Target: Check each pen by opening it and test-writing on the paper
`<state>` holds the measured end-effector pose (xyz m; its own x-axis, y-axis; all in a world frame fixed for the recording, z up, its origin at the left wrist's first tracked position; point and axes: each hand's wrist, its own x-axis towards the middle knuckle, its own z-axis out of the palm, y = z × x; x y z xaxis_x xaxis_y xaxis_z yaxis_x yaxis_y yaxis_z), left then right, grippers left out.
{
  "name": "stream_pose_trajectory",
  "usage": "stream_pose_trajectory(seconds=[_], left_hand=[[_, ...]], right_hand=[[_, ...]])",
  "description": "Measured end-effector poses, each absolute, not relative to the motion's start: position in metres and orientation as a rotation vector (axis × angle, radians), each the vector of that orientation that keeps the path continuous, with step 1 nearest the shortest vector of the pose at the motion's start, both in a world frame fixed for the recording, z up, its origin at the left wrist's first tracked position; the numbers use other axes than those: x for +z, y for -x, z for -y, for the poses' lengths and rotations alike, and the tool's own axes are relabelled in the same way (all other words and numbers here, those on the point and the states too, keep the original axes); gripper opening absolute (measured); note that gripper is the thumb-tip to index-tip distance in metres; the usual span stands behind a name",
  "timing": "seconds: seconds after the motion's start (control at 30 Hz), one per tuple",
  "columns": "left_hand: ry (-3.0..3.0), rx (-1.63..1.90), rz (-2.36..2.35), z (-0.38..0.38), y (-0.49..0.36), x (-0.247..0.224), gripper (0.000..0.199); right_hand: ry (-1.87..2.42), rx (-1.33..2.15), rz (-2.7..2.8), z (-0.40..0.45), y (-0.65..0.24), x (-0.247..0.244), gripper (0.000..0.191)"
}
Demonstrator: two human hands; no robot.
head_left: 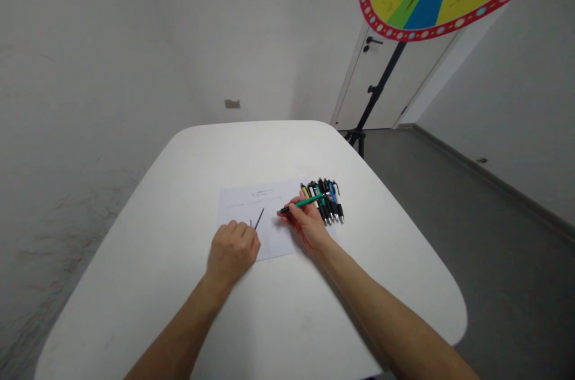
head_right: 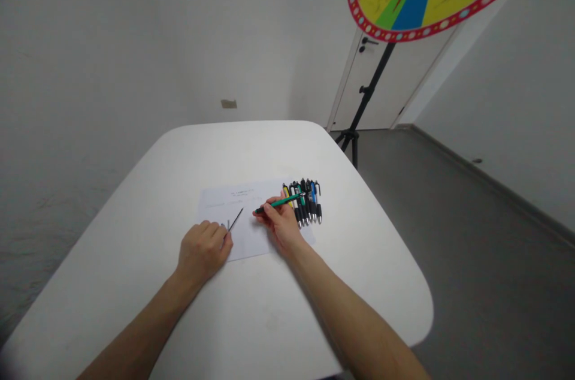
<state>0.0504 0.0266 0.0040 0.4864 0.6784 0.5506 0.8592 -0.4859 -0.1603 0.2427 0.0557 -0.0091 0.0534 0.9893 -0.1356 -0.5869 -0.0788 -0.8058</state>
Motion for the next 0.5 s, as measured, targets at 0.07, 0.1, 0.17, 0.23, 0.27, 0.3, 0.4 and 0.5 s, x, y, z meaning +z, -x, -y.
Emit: stream_pose_trajectory(seconds=[0.07, 0.1, 0.17, 0.23, 0.27, 0.3, 0.4, 0.5], left_hand=[[2.336, -0.526, 1.283, -0.025, -0.056, 0.000, 0.023], [2.349, -0.505, 1.283, -0.025, -0.057, -0.001, 0.023], [2.374, -0.483, 1.290, -0.025, -0.059, -0.004, 0.023], [2.398, -0.479, 1.309, -0.025, -0.059, -0.005, 0.022], [2.406, -0.477, 1.325, -0.025, -0.058, -0.005, 0.022], [2.413, -0.474, 1.342, -0.025, -0.057, -0.005, 0.022], [2.419, -0.472, 1.379, -0.026, -0.053, -0.005, 0.023], [2.424, -0.487, 1.395, -0.027, -0.051, -0.005, 0.023]], right_hand=[[0.939, 1.377, 0.733, -0.056, -0.237, -0.013, 0.038], [0.986, 1.326, 0.806, -0.055, -0.234, -0.015, 0.036], [1.065, 1.218, 1.003, -0.054, -0.230, -0.015, 0.029], [1.127, 1.109, 1.237, -0.052, -0.228, -0.013, 0.023], [1.152, 1.060, 1.343, -0.051, -0.227, -0.011, 0.022], [1.172, 1.019, 1.428, -0.050, -0.227, -0.010, 0.022], [1.183, 0.966, 1.539, -0.049, -0.226, -0.007, 0.023], [1.176, 0.965, 1.533, -0.050, -0.226, -0.007, 0.025]])
